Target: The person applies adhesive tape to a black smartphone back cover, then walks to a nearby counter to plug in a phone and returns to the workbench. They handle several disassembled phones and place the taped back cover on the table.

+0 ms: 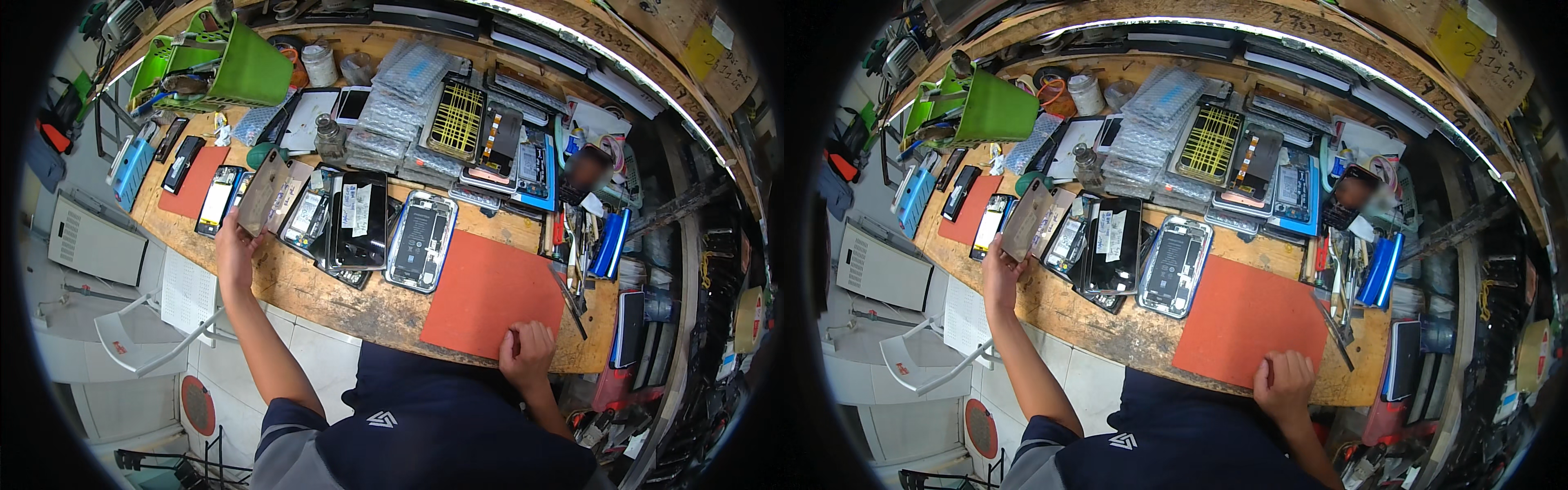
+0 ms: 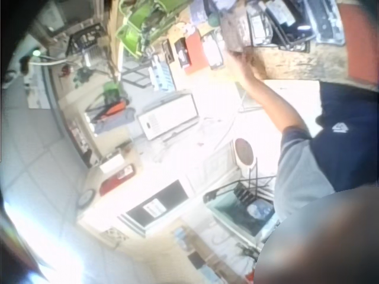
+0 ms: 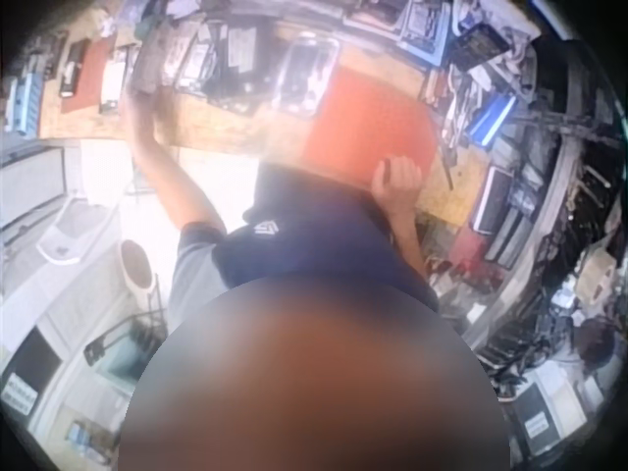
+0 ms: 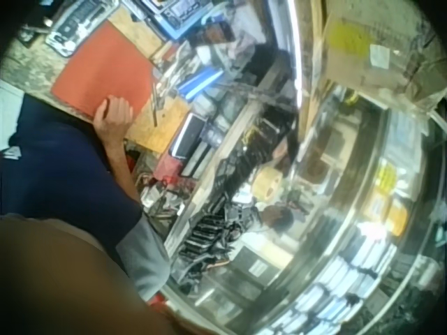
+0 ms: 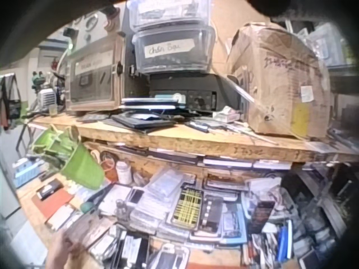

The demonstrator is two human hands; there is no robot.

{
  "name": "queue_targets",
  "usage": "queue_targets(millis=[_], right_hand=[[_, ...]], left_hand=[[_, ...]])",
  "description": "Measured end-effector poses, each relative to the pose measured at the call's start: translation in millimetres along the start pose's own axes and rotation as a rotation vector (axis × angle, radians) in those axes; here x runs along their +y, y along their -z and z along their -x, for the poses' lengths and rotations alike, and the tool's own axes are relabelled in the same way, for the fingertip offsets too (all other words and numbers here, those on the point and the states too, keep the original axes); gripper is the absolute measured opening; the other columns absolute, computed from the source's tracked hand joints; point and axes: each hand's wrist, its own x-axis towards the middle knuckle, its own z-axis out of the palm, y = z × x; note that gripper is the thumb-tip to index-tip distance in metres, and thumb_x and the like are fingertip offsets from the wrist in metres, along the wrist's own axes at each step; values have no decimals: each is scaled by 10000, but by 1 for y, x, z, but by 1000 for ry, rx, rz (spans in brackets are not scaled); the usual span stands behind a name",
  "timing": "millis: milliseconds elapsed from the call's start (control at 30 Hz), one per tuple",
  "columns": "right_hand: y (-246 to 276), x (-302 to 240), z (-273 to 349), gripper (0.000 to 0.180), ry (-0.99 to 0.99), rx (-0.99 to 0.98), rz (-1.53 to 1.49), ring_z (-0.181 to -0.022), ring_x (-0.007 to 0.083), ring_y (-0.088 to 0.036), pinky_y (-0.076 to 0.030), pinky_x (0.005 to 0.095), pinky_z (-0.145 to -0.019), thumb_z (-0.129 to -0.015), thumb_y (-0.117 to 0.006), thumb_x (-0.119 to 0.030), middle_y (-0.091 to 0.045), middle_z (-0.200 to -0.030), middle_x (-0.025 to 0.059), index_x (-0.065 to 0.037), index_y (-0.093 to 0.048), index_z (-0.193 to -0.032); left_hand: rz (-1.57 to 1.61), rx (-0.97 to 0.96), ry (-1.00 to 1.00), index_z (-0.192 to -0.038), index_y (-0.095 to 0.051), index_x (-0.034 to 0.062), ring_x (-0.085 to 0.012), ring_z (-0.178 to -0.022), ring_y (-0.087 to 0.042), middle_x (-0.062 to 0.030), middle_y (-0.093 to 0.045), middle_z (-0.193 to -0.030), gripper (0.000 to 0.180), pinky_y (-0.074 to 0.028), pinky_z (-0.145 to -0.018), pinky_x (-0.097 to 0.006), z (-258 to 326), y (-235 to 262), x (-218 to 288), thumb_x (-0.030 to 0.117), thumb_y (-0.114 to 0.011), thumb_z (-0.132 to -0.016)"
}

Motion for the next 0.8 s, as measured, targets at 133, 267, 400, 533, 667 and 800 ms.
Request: queue_targets(millis=[133,267,400,533,667,800], right_hand=[[1,-1,0,124,-17,-11,11,-785,342,-605,-441,467,-722,-854,-720,-68,-610,-859,117,-55,-657,-960],[1,-2,0,121,-16,-4,11,-785,343,-607,-443,467,-724,-853,-722,-67,-613,-858,118,-55,-655,-953],[0,-1,0,122,-14,-6,14,-783,343,-610,-442,467,-726,-850,-723,-67,-616,-857,118,-57,-655,-950],[0,0,0,123,-9,-6,14,-780,341,-611,-441,464,-725,-846,-722,-66,-619,-856,117,-61,-657,-950],[0,0,1,124,-15,-12,8,-780,338,-612,-441,463,-725,-844,-723,-65,-618,-856,115,-63,-657,-950],[0,0,1,126,-23,-17,15,-782,337,-612,-441,462,-725,-842,-725,-64,-617,-855,113,-63,-656,-948]], left_hand=[[236,-61,57,-1441,-560,-15,-284,-1027,-718,-204,-695,-1274,661,-562,-878,-369,13,11,-1,544,-579,-1090],[347,-89,41,-1410,-581,-34,-305,-1102,-715,-211,-682,-1299,662,-586,-942,-397,21,18,0,545,-577,-1089],[326,-69,-1,-1397,-589,-33,-300,-1087,-718,-216,-690,-1285,653,-584,-937,-390,23,25,4,544,-579,-1091],[322,-68,-5,-1407,-579,-33,-294,-1079,-716,-219,-691,-1287,660,-580,-933,-379,26,27,4,547,-585,-1092],[332,-36,-11,-1416,-571,-28,-281,-1069,-708,-215,-686,-1284,668,-573,-924,-379,28,28,2,551,-607,-1086],[288,3,-47,-1415,-581,-16,-255,-1068,-694,-189,-680,-1273,663,-554,-932,-366,27,34,2,548,-638,-1074]])
